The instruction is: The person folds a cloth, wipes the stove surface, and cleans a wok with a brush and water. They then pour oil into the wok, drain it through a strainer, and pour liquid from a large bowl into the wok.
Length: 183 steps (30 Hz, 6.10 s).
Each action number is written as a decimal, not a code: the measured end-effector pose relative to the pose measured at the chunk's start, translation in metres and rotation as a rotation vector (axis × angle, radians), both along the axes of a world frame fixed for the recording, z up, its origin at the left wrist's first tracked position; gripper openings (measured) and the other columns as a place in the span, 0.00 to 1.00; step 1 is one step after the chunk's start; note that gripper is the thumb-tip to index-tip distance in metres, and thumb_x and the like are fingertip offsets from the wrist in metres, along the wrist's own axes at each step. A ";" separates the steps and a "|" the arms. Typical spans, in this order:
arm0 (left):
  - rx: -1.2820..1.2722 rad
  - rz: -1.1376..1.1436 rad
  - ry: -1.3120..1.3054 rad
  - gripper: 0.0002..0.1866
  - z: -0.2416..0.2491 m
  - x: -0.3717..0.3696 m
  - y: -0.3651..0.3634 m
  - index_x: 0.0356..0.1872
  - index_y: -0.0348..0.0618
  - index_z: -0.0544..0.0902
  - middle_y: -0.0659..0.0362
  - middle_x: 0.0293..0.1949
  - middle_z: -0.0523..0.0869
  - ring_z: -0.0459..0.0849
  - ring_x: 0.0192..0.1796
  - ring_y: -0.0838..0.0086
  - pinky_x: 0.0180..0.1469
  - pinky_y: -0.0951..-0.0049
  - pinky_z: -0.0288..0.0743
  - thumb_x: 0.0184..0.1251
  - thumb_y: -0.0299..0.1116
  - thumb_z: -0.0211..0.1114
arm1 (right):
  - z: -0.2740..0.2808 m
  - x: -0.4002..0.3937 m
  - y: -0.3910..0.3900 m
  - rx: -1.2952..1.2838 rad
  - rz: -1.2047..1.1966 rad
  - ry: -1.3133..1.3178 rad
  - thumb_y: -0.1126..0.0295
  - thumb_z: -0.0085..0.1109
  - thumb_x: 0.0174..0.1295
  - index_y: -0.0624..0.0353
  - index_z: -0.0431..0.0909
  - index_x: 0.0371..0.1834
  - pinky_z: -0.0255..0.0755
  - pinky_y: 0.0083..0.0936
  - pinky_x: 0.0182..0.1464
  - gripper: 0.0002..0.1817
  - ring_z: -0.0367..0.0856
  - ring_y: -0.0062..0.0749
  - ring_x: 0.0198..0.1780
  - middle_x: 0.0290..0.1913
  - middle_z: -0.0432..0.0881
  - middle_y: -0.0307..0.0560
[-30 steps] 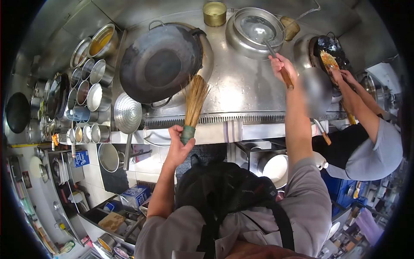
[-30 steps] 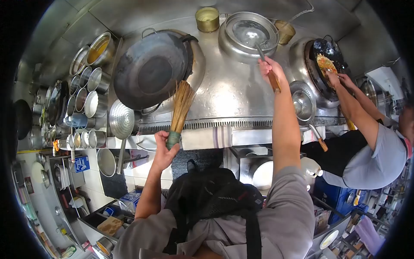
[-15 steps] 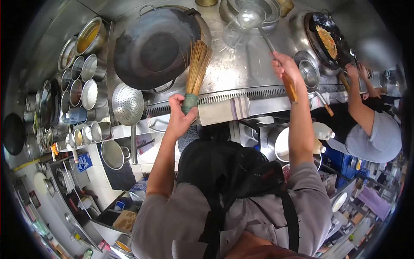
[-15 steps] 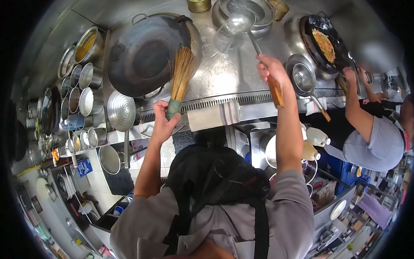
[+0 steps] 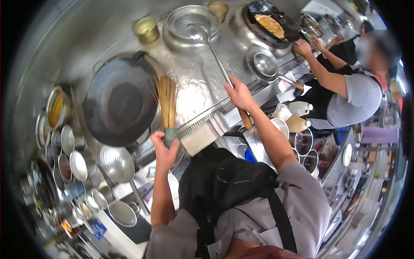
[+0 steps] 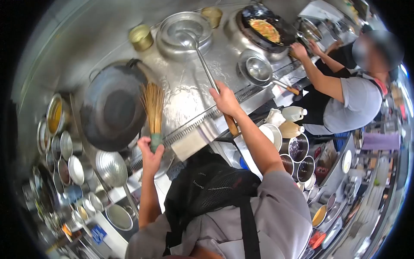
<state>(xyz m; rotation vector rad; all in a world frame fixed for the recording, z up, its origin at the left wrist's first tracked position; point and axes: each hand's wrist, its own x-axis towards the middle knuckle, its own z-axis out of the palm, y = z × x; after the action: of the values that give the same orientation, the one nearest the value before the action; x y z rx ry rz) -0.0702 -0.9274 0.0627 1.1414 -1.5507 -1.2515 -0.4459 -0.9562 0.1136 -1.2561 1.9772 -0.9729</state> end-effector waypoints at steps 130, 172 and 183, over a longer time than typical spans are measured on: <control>0.116 -0.041 -0.251 0.41 -0.101 -0.066 0.047 0.72 0.34 0.62 0.37 0.66 0.71 0.72 0.68 0.43 0.71 0.54 0.69 0.68 0.44 0.73 | -0.148 0.095 0.077 0.028 0.314 0.323 0.66 0.67 0.58 0.63 0.52 0.81 0.77 0.57 0.60 0.48 0.80 0.80 0.54 0.59 0.76 0.83; 0.302 0.073 0.088 0.36 -0.036 -0.298 -0.360 0.71 0.30 0.66 0.49 0.62 0.80 0.78 0.63 0.67 0.68 0.68 0.71 0.72 0.41 0.73 | -0.089 -0.088 -0.218 0.116 0.099 -1.059 0.68 0.64 0.69 0.58 0.70 0.43 0.63 0.23 0.14 0.11 0.67 0.19 0.15 0.24 0.72 0.37; 0.227 0.048 0.261 0.20 0.024 -0.345 -0.379 0.47 0.41 0.72 0.58 0.36 0.83 0.86 0.31 0.72 0.29 0.72 0.79 0.71 0.41 0.74 | -0.116 -0.059 -0.203 -0.044 0.369 -0.742 0.66 0.64 0.71 0.59 0.76 0.46 0.77 0.27 0.33 0.10 0.81 0.27 0.28 0.29 0.81 0.39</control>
<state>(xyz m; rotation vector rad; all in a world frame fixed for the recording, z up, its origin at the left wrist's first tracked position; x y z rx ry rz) -0.4151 -1.3067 0.0867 1.0981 -1.2049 -1.5073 -0.5051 -1.1595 -0.0026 -1.0224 1.1163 -1.0864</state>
